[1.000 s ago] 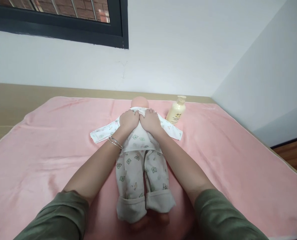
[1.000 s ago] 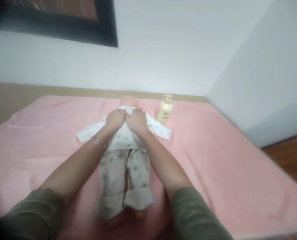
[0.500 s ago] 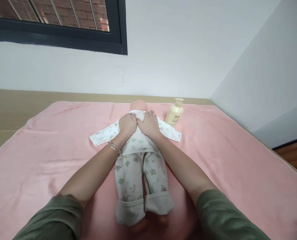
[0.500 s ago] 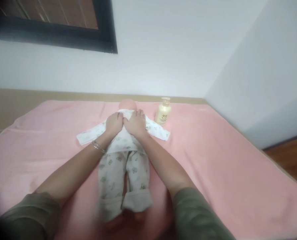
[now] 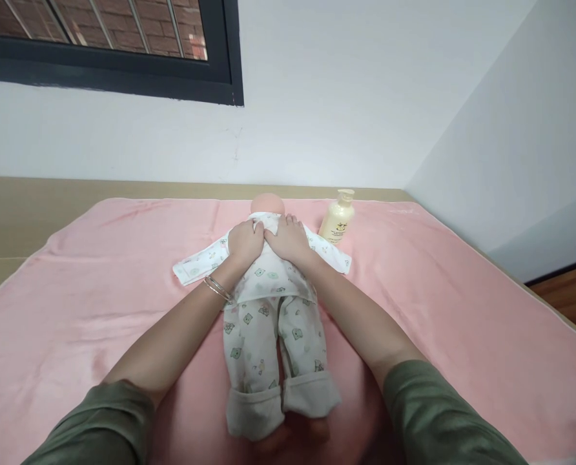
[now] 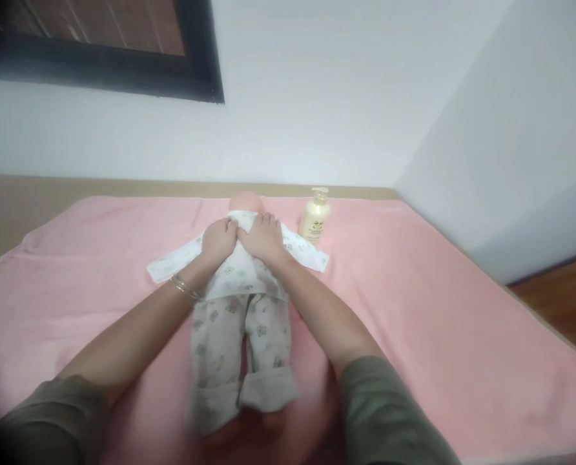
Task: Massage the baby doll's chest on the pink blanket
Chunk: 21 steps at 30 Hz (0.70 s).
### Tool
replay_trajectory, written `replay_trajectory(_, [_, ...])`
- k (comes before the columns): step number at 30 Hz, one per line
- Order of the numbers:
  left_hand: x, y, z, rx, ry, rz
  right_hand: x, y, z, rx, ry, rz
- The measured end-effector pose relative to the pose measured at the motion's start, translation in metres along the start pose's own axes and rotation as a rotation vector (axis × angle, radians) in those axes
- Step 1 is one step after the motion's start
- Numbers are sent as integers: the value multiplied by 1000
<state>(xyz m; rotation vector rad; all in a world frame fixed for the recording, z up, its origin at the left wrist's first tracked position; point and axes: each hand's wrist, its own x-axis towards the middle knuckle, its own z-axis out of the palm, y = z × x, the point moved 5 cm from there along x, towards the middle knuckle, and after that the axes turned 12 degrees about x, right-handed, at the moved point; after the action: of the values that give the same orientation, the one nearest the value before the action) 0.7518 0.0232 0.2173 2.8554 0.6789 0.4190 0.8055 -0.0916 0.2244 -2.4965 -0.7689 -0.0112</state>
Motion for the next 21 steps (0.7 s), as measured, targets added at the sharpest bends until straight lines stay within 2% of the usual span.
replay_trajectory(5, [-18,13,-11,141,83,132,10,9,-9,111,-108,-122])
replay_trajectory(8, [-26,19,-17,181,110,164,9,9,-13,90,-120,-108])
replay_trajectory(11, [-21,15,-17,123,56,163,-5,-3,-13,-44,-91,-65])
replay_trajectory(16, [-3,0,-10,26,-85,128,-35,-34,-11,-300,5,-128])
replay_trajectory(18, [-5,2,-13,70,-81,149,-36,-36,-12,-308,6,-131])
replay_trajectory(21, [-19,15,-22,188,-34,195,-21,-23,-14,-190,-61,-144])
